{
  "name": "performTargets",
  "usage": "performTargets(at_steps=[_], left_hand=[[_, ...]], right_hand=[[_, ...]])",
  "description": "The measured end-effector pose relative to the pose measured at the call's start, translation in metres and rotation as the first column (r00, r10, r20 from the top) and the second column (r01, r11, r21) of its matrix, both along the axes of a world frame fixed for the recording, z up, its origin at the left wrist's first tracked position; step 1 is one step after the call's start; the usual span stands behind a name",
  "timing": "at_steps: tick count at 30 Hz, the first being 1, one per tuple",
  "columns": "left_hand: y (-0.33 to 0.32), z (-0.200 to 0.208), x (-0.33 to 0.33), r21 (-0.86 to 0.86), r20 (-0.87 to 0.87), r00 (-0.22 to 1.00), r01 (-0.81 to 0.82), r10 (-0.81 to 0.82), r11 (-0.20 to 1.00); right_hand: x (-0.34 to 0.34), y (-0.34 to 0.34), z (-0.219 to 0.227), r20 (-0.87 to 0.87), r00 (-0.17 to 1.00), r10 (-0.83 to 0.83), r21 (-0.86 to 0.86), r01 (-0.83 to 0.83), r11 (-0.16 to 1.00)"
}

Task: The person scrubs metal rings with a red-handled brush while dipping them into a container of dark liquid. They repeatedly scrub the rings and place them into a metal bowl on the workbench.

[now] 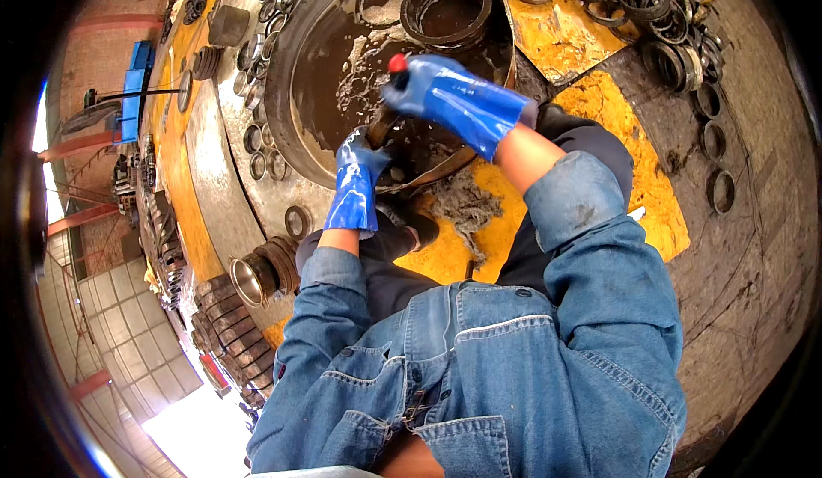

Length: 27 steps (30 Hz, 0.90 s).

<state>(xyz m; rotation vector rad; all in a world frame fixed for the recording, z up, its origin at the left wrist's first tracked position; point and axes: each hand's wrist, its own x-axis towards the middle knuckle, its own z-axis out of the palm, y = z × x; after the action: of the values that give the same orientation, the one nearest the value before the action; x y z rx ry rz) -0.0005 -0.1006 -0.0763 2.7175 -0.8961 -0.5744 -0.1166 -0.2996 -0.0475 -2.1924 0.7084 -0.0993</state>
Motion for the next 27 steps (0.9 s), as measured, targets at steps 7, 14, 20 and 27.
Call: performTargets(at_steps=[7, 14, 20, 27], left_hand=[[-0.003, 0.005, -0.003, 0.039, 0.012, 1.000, 0.009, -0.010, 0.999], [0.003, 0.003, 0.003, 0.140, 0.006, 0.999, 0.030, -0.031, 0.990], [-0.058, 0.032, -0.008, 0.262, 0.120, 0.971, 0.171, -0.208, 0.950], [-0.117, 0.031, -0.019, 0.313, 0.024, 0.913, 0.381, -0.408, 0.870]], right_hand=[[-0.003, -0.003, 0.016, 0.128, 0.991, -0.026, 0.046, 0.020, 0.999], [0.000, 0.007, 0.006, 0.111, 0.993, -0.047, 0.042, 0.043, 0.998], [-0.004, -0.025, -0.028, -0.210, 0.954, -0.211, 0.149, 0.245, 0.958], [0.013, -0.026, -0.042, -0.418, 0.902, -0.106, 0.111, 0.166, 0.980]])
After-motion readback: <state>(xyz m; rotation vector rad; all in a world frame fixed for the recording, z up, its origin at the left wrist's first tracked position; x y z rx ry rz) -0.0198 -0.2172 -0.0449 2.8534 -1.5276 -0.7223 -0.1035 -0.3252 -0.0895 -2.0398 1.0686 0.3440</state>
